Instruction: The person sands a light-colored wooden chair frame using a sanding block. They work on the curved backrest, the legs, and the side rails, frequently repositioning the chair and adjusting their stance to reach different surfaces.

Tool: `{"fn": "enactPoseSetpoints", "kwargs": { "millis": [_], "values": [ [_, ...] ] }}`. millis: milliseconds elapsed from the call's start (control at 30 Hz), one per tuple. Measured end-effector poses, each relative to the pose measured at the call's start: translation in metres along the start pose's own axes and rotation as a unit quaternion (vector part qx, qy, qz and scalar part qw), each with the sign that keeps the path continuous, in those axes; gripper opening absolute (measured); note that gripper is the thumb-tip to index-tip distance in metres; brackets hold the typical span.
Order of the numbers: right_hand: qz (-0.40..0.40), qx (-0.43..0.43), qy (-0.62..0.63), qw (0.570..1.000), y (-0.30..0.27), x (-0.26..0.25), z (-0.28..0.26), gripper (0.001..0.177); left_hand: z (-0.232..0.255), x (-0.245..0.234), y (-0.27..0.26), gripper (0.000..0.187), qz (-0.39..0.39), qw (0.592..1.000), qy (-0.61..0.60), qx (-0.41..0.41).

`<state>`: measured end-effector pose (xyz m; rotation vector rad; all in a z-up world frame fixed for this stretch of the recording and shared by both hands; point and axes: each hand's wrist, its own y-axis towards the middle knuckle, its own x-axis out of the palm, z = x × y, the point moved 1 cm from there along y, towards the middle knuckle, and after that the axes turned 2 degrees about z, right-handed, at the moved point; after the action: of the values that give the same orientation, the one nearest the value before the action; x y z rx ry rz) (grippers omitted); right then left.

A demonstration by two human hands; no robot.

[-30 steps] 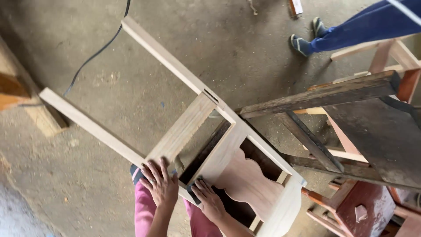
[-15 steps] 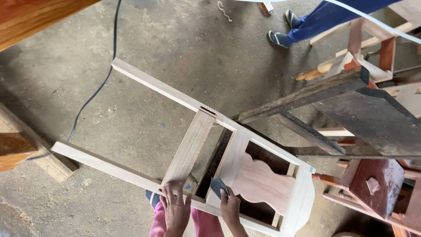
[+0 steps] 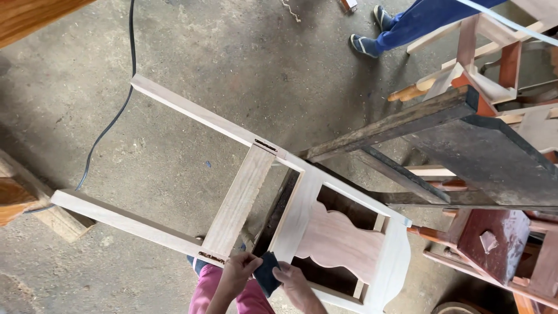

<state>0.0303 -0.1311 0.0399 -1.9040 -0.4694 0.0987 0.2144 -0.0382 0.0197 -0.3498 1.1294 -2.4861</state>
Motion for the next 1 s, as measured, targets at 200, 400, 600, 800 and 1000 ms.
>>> {"fn": "enactPoseSetpoints", "kwargs": {
  "millis": [200,400,600,800,1000],
  "values": [
    [-0.07,0.027,-0.096,0.993,0.005,-0.015,-0.025,0.049,0.012,0.017,-0.001,0.021,-0.008,0.998,0.036,0.059],
    [0.0,-0.024,0.013,1.0,0.018,-0.024,-0.014,0.025,0.001,0.033,-0.012,0.044,-0.05,0.965,-0.242,-0.084],
    [-0.013,-0.04,-0.082,0.996,-0.02,0.007,-0.04,0.069,0.0,0.048,-0.013,0.028,0.084,0.985,-0.135,-0.069],
    [-0.004,-0.033,-0.037,0.999,-0.014,-0.011,-0.045,0.041,0.018,0.046,-0.016,0.026,0.052,0.981,-0.165,-0.084],
    [-0.037,-0.014,0.003,0.999,-0.005,-0.022,-0.044,0.036,0.024,0.046,-0.011,0.014,0.03,0.994,-0.095,-0.036]
  ]
}}
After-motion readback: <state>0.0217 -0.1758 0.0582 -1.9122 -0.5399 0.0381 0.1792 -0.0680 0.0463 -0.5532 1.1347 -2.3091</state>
